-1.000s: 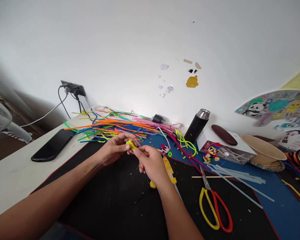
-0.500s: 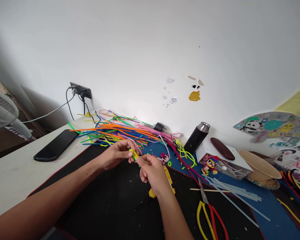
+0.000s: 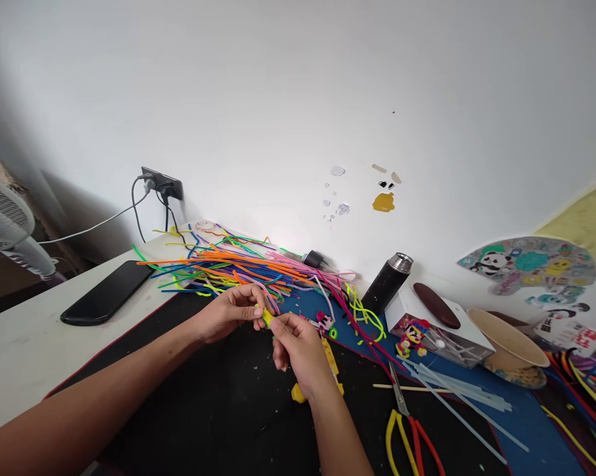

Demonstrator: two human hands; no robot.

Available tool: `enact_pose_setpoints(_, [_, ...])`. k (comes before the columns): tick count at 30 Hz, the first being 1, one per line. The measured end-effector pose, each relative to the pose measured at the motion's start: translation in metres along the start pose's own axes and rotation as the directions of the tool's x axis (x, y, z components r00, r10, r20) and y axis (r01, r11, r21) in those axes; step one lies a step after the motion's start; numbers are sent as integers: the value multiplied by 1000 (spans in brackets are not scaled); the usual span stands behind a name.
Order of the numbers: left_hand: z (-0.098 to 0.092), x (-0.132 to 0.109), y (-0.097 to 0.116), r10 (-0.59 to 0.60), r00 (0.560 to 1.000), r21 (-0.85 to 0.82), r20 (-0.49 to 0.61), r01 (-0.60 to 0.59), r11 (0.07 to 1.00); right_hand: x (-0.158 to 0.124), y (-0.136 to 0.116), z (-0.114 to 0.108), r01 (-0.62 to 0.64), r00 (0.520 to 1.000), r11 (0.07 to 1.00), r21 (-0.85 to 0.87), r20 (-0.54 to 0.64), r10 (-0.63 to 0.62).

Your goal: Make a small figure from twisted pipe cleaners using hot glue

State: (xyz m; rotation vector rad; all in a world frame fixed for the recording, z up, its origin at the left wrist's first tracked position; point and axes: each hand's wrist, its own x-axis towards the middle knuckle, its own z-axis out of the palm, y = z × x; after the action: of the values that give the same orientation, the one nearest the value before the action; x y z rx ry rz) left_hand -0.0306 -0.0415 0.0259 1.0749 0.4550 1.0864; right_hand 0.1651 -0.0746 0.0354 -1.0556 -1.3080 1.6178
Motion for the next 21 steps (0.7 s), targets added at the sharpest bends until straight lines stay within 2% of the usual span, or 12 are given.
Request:
enact_pose_setpoints(10, [3,0,-2,-16,999,136,50,9,991,5,9,1,11,1000,997,-76,-7,-12])
enact_pose_setpoints(21, [7,0,-11,1,1000,27,18,-1,1000,5,7,1,66,995,997,-35,-72,-68])
